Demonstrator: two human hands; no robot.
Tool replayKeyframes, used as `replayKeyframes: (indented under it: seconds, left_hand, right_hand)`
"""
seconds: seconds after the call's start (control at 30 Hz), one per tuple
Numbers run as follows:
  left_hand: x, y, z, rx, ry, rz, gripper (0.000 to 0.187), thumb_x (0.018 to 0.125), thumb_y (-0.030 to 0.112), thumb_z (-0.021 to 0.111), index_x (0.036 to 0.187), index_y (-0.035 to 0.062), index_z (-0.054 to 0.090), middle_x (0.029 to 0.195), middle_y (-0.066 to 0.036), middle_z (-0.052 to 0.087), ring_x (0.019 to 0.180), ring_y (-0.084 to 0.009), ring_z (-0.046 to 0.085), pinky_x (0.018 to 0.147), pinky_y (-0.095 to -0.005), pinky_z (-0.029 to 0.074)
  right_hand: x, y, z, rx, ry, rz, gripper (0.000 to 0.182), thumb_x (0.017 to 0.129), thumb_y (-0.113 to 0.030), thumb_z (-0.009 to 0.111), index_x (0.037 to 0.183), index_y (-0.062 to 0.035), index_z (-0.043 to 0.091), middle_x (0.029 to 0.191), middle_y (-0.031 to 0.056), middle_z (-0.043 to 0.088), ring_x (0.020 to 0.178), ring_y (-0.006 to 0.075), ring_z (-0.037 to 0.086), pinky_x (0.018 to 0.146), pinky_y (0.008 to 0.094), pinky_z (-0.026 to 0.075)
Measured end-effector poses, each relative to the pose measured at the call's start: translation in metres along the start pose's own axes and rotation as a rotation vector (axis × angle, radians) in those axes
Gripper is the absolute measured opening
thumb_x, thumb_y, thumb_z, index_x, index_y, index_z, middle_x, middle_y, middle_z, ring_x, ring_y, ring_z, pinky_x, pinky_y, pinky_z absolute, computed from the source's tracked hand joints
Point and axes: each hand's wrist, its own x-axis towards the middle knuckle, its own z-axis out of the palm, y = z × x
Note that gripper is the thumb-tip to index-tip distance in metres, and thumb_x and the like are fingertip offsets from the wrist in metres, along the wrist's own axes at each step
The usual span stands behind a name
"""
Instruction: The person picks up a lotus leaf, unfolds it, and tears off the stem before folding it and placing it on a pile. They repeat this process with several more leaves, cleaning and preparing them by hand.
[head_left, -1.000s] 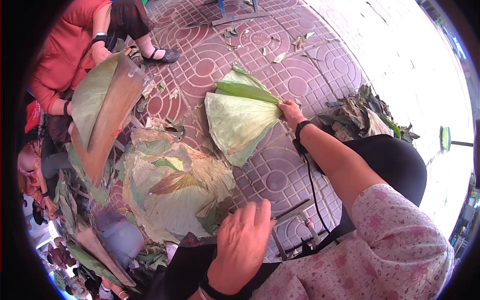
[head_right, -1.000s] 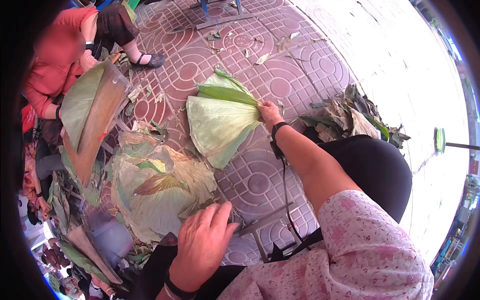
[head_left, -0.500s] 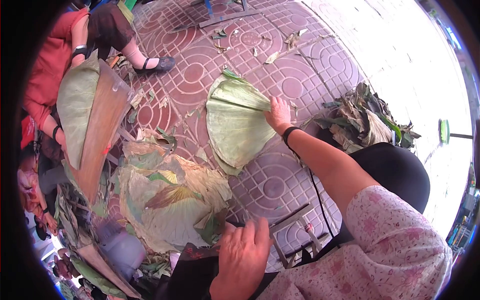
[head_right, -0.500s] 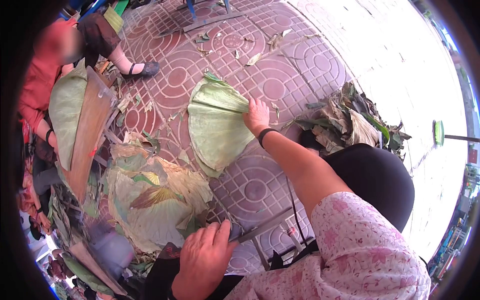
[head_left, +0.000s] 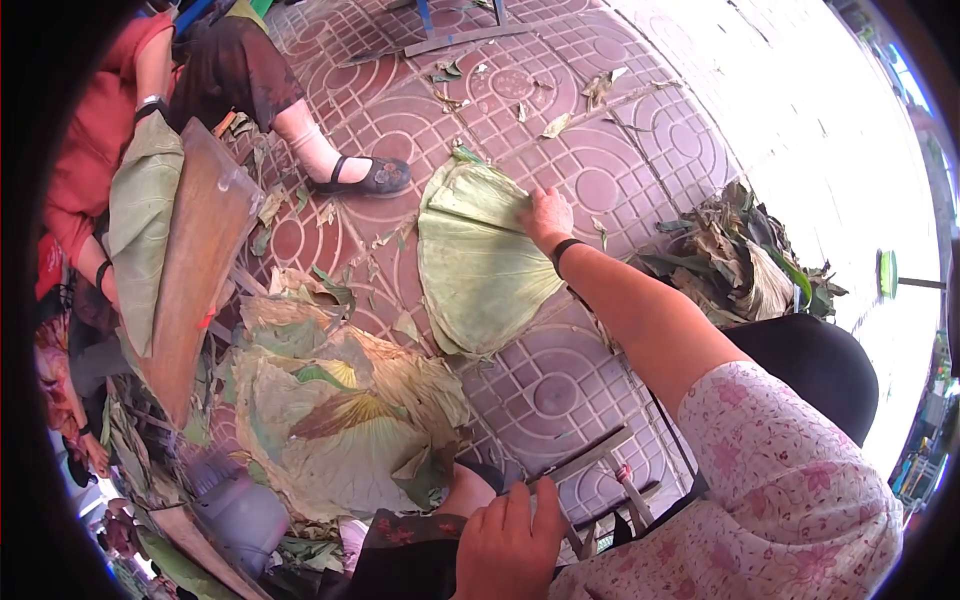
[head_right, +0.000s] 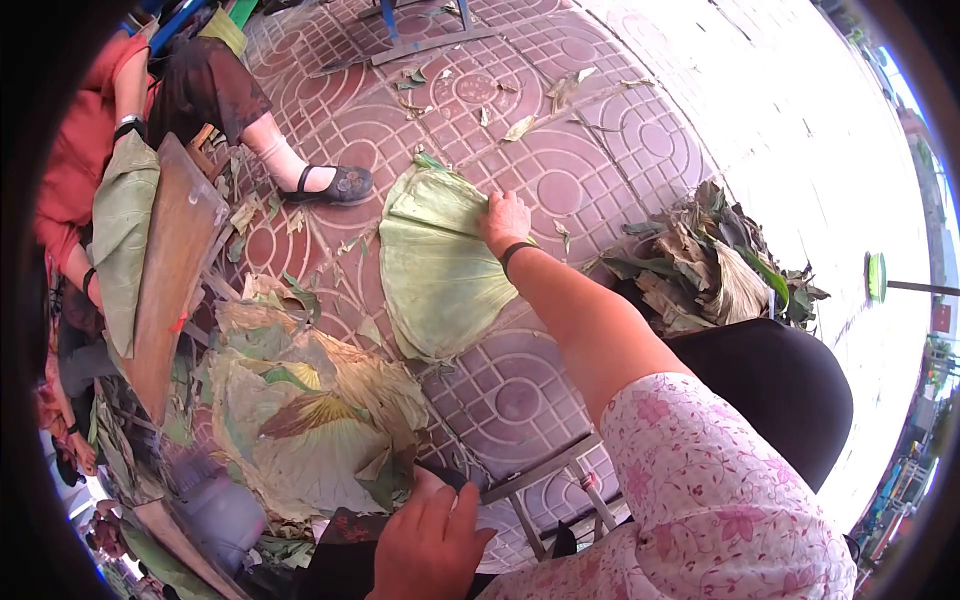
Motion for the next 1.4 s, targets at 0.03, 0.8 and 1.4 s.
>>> replayKeyframes:
  seconds: [0.03, 0.8, 1.4]
  left_hand:
    - [-0.001, 0.000, 0.000, 0.006, -0.003, 0.008, 0.053, 0.077, 0.021, 0.075, 0.123, 0.0000, 0.057, 0.106, -0.013, 0.062, 0.094, -0.0297, 0.062, 0.084, -0.0418, 0.051]
    - [0.000, -0.001, -0.002, 0.017, -0.070, -0.018, 0.049, 0.081, 0.019, 0.070, 0.125, -0.0004, 0.058, 0.112, -0.016, 0.063, 0.096, -0.0275, 0.063, 0.081, -0.0373, 0.052]
    - [-0.002, 0.008, -0.010, 0.019, -0.092, -0.032, 0.037, 0.087, 0.010, 0.057, 0.122, -0.0022, 0.057, 0.091, -0.013, 0.054, 0.086, -0.0267, 0.058, 0.078, -0.0368, 0.048]
  right_hand:
    - [0.002, 0.003, 0.001, -0.003, -0.009, 0.005, 0.038, 0.077, -0.032, 0.078, 0.108, -0.0129, 0.068, 0.115, 0.0118, 0.062, 0.112, 0.0312, 0.059, 0.092, 0.0454, 0.047]
    - [0.013, 0.049, 0.002, 0.365, 0.231, 0.395, 0.034, 0.086, -0.018, 0.061, 0.117, -0.0041, 0.062, 0.119, 0.0211, 0.064, 0.111, 0.0402, 0.061, 0.093, 0.0484, 0.049]
    - [-0.178, -0.029, 0.041, 0.241, -0.074, -0.669, 0.010, 0.080, -0.015, 0.066, 0.088, -0.0106, 0.063, 0.095, 0.0084, 0.061, 0.101, 0.0300, 0.056, 0.091, 0.0421, 0.044]
